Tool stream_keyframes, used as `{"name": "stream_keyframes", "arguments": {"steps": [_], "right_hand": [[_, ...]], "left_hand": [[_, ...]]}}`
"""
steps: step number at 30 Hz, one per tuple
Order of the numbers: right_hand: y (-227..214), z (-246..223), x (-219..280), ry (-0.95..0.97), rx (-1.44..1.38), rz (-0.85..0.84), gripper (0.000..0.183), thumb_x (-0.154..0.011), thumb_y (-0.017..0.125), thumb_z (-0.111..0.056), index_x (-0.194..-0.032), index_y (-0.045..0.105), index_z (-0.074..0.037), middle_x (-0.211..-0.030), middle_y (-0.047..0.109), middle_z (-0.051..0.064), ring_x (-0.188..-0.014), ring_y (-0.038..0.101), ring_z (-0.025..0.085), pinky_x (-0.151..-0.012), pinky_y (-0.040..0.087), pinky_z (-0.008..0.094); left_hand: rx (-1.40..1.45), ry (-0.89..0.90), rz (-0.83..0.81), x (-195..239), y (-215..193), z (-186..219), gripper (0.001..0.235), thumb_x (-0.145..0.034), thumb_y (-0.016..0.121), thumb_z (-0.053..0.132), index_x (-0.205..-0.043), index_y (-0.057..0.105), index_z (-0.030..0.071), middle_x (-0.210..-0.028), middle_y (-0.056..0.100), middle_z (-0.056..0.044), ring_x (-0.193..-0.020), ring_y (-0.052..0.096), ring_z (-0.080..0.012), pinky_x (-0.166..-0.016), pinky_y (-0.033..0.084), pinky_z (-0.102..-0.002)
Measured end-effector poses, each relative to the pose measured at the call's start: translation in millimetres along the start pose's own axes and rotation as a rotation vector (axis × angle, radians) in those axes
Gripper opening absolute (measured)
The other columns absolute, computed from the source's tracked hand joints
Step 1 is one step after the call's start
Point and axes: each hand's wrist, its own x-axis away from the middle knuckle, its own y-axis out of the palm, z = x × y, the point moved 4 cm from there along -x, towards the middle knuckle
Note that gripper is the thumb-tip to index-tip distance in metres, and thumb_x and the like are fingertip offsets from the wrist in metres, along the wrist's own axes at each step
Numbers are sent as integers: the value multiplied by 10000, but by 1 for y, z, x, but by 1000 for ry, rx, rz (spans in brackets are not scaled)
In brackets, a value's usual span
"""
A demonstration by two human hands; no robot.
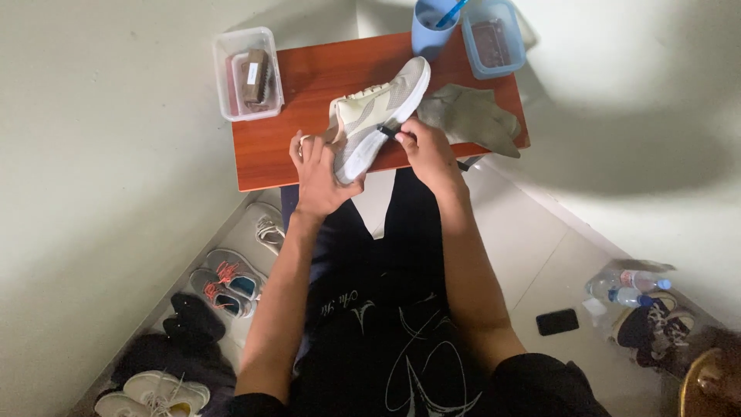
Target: The person scrubs a white sneaker with a small brush, then wipes it with a cloth. The shoe is held on a wooden table while the person alternates between brushing and wiping to remove dirt.
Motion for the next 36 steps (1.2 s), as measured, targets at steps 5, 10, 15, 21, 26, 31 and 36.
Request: {"name": "stream_keyframes", "arguments": {"steps": [5,10,15,21,26,31,36], "right_hand": [[9,-21,9,-48,-41,-92,226,-1035,579,-283,-1084,655,-76,-903,701,202,-919,696,425,-784,539,503],[14,-39,19,-115,-22,-291,188,-1005,587,-241,-1061,663,-79,-888,721,224,-912,697,453,-780,535,525],[11,-15,6,-83,-27,-155,274,-1038,556,-298,-1187,680,-104,-1061,720,250,-1045,673,468,-864,542,556],[7,4,0,-13,26,-54,181,-1043,593,-335,-1115,675,-191,-884,719,80,-886,719,311,-782,559,440],[15,-28,15,-149,-75,-253,152,-1002,580,-194,-1027,645,-59,-831,694,219,-872,685,436,-785,529,506],[16,-22,13,-186,-122,-294,150,-994,598,-186,-1040,652,-54,-784,695,181,-824,697,350,-761,544,458],[2,-4,8,22,5,-14,280,-1043,574,-359,-1170,689,-137,-960,734,162,-952,720,385,-829,557,495]], "left_hand": [[-10,-3,6,9,10,-11,669,-719,779,560,-1152,593,85,-1134,571,-91,-1119,484,-288,-1154,183,-621],[5,2,25,7,11,-12,639,-735,756,562,-1141,589,99,-1205,593,-91,-1114,493,-283,-1151,185,-616],[-25,15,43,11,16,-14,637,-729,768,570,-1128,595,106,-1163,595,-81,-1113,501,-284,-1147,193,-615],[-40,34,40,8,10,-11,653,-696,762,553,-1130,590,97,-1126,587,-83,-1085,510,-285,-1138,218,-609],[-23,29,39,1,2,1,615,-742,729,574,-1104,576,102,-1113,568,-83,-1087,498,-286,-1145,208,-616],[-55,49,56,5,4,0,622,-753,731,584,-1109,580,96,-1043,528,-82,-1069,495,-293,-1146,219,-619],[-76,47,63,3,-1,8,633,-662,748,539,-1082,603,88,-986,509,-81,-1042,505,-293,-1160,224,-616]]}}
